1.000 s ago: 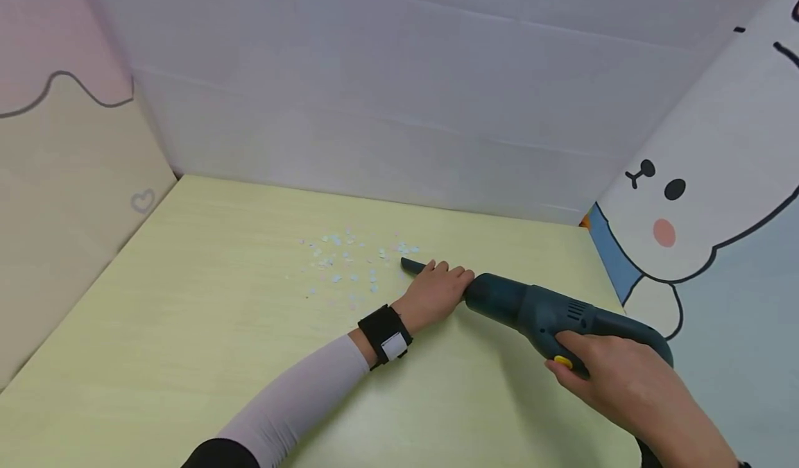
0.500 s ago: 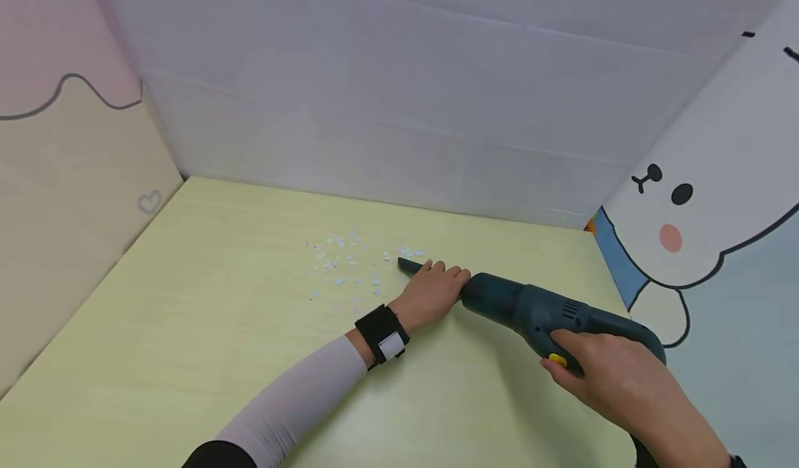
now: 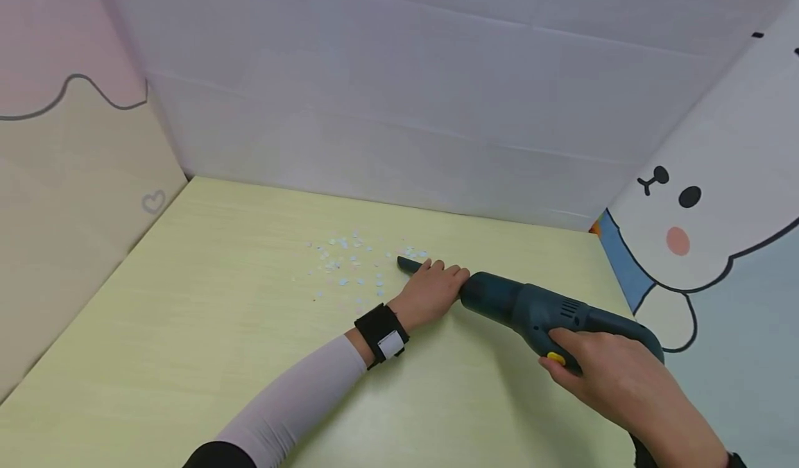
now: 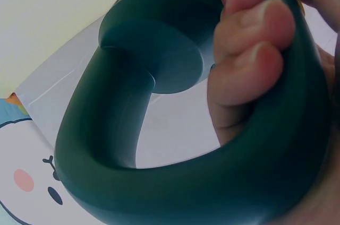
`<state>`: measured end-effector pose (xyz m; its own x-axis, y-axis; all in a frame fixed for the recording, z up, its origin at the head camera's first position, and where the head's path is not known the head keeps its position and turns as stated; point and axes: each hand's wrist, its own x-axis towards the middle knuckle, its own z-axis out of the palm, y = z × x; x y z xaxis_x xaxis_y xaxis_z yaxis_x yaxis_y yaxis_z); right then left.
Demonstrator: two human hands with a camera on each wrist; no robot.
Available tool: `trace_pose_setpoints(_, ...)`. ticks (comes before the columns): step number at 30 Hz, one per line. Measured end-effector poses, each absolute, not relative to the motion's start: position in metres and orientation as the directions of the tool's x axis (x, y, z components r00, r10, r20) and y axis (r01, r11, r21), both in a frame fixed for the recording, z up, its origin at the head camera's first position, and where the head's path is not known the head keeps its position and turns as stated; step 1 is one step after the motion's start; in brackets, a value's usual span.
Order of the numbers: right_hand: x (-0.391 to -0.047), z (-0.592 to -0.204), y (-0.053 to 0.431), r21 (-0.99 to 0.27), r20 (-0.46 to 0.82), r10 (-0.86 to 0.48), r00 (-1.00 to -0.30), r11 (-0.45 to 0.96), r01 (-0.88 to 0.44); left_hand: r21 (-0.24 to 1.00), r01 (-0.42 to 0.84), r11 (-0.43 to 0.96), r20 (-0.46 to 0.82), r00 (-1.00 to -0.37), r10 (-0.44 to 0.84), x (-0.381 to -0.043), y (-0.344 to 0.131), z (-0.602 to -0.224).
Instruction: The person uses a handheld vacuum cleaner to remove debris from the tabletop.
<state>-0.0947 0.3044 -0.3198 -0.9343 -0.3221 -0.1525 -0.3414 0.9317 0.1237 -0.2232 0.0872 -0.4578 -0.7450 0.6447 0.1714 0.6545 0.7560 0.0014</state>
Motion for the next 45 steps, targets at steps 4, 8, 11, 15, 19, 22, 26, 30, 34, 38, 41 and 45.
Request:
trace_pose_setpoints(4,-0.096,-0.32,0.302,0.118,-0.139,-0.334,-0.932,0.929,-0.35,-0.004,0.654,0.757,0.177,-0.744,0.644,-0.224,0.084,-0.457)
trace_pose_setpoints(8,-0.097,-0.32,0.3,0.111,-0.125,-0.346,-0.93,0.926,-0.36,-0.01,0.654,0.757,0.171,-0.745,0.645,-0.225,0.081,-0.456)
trace_pose_setpoints(11,-0.098,-0.32,0.298,0.106,-0.113,-0.355,-0.928,0.924,-0.366,-0.01,0.65,0.76,0.164,-0.748,0.643,-0.226,0.079,-0.455)
trace_pose_setpoints(15,-0.1,-0.32,0.296,0.111,-0.099,-0.368,-0.925,0.919,-0.377,-0.012,0.642,0.767,0.154,-0.756,0.636,-0.228,0.077,-0.456)
trace_pose_setpoints(19,-0.102,-0.319,0.295,0.117,-0.113,-0.368,-0.923,0.917,-0.38,-0.016,0.635,0.773,0.154,-0.762,0.629,-0.228,0.076,-0.458)
trace_pose_setpoints(22,-0.103,-0.319,0.295,0.115,-0.124,-0.365,-0.923,0.918,-0.378,-0.019,0.632,0.775,0.164,-0.762,0.626,-0.228,0.074,-0.459)
trace_pose_setpoints(26,-0.103,-0.319,0.293,0.108,-0.129,-0.37,-0.92,0.917,-0.384,-0.017,0.629,0.777,0.167,-0.764,0.623,-0.227,0.072,-0.461)
trace_pose_setpoints(30,-0.104,-0.319,0.292,0.107,-0.127,-0.38,-0.916,0.913,-0.394,-0.005,0.626,0.78,0.17,-0.768,0.617,-0.225,0.07,-0.462)
trace_pose_setpoints(34,-0.104,-0.319,0.291,0.107,-0.139,-0.378,-0.915,0.913,-0.394,0.0,0.622,0.783,0.177,-0.77,0.613,-0.223,0.068,-0.461)
trace_pose_setpoints(38,-0.103,-0.318,0.291,0.107,-0.143,-0.379,-0.914,0.913,-0.395,-0.002,0.618,0.787,0.162,-0.776,0.61,-0.22,0.066,-0.458)
trace_pose_setpoints(41,-0.103,-0.318,0.29,0.106,-0.147,-0.382,-0.912,0.911,-0.398,-0.001,0.614,0.789,0.147,-0.781,0.607,-0.218,0.064,-0.456)
trace_pose_setpoints(45,-0.101,-0.317,0.29,0.106,-0.147,-0.385,-0.911,0.909,-0.402,-0.003,0.61,0.792,0.14,-0.784,0.604,-0.215,0.063,-0.454)
